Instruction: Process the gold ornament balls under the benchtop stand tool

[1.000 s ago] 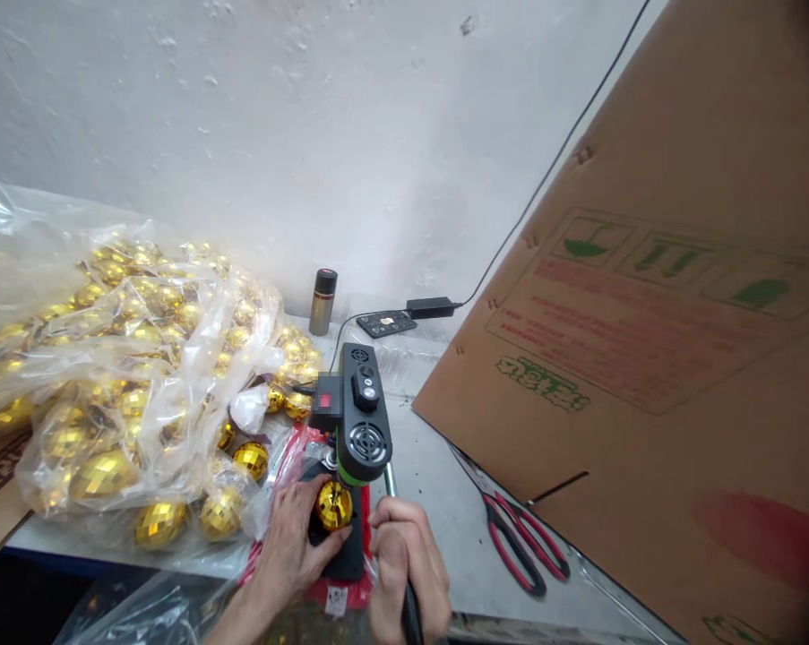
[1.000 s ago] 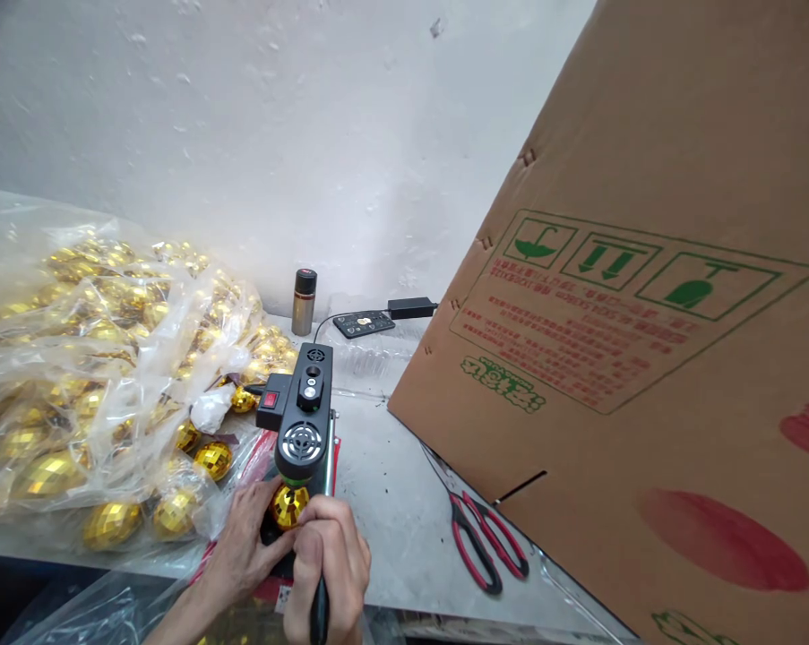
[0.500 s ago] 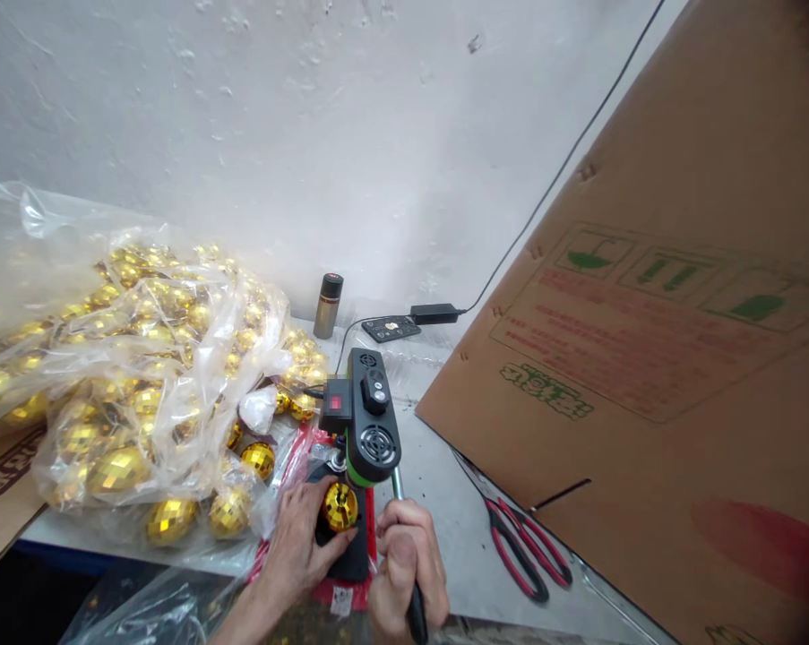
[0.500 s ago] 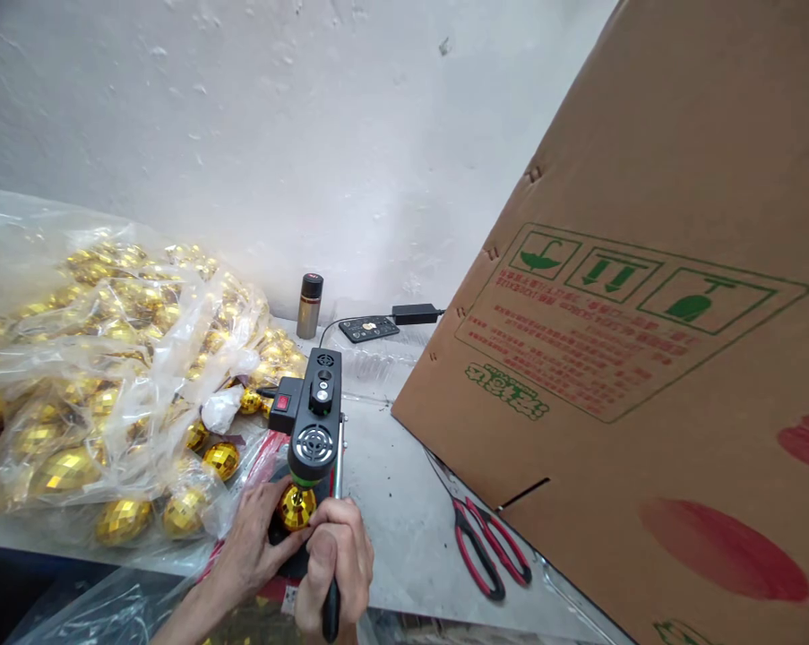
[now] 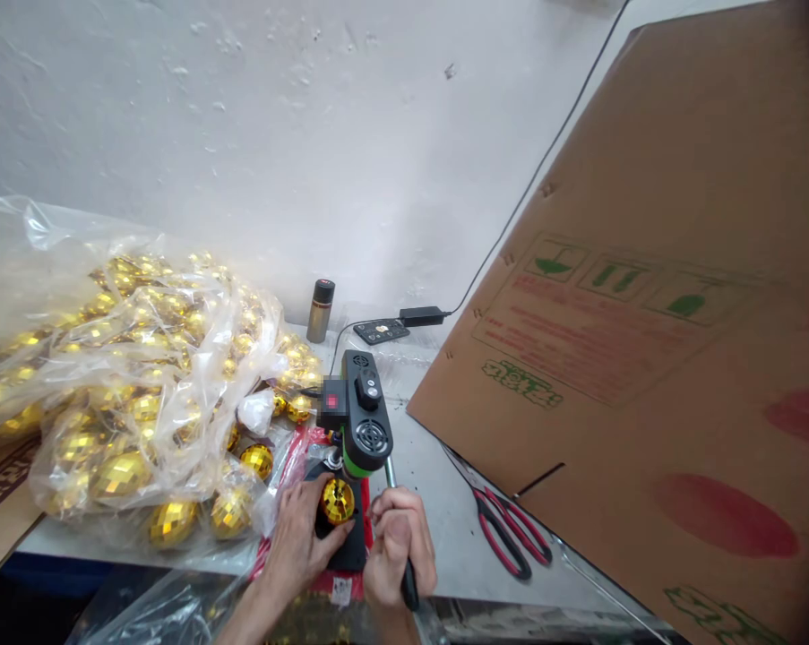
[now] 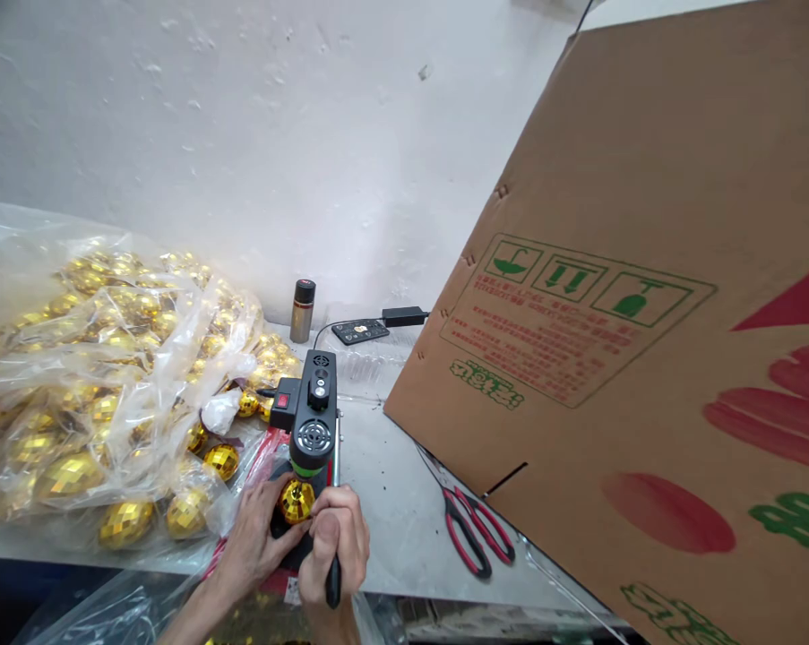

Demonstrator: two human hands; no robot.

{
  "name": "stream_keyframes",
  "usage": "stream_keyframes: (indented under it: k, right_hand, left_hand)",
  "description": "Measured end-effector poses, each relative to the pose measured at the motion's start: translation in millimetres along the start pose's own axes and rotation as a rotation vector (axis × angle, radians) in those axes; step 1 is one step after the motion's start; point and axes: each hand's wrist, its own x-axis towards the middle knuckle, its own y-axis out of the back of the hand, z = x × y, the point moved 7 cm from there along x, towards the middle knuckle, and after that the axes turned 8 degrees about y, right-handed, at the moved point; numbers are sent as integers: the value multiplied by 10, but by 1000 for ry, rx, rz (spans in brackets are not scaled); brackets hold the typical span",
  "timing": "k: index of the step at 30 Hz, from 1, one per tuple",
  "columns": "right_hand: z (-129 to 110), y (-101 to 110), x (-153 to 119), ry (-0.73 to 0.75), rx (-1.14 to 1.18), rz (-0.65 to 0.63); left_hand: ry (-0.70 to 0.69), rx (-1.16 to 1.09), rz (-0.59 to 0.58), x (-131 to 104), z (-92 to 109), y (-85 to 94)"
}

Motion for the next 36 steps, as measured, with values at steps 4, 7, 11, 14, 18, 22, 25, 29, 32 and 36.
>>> stream_keyframes:
  k: [4, 7, 11, 14, 18, 22, 25, 29, 32, 36]
  right_hand:
    - [26, -7, -120, -18, -23, -35]
    - [75, 1, -212, -33, -17, -40]
    - [7, 24, -60, -40, 2, -95]
    - [-92, 9, 278, -188, 19, -186]
    - [-223, -30, 696, -312, 2, -205]
    - [-238, -70, 749, -311, 2, -185]
    - [-213, -54, 610, -292, 24, -161]
    - [-198, -24, 455, -255, 25, -163]
    - [-190, -12, 428, -234, 23, -173]
    - [-210, -15, 437, -188, 40, -207]
  left_hand:
    - [-38, 5, 8, 12, -16, -18]
    - [-42, 8, 23, 9, -44, -39]
    - [-10, -17, 23, -5, -90, -62]
    - [26, -44, 34, -1, -122, -56]
    - [35, -79, 9, -24, -154, -55]
    - [-34, -80, -64, -211, -178, 61]
    - [-143, 13, -135, -311, -122, 323]
    - [-111, 263, -14, 43, -20, 875]
    - [136, 603, -14, 469, -62, 1086]
    - [243, 756, -212, 701, -110, 981]
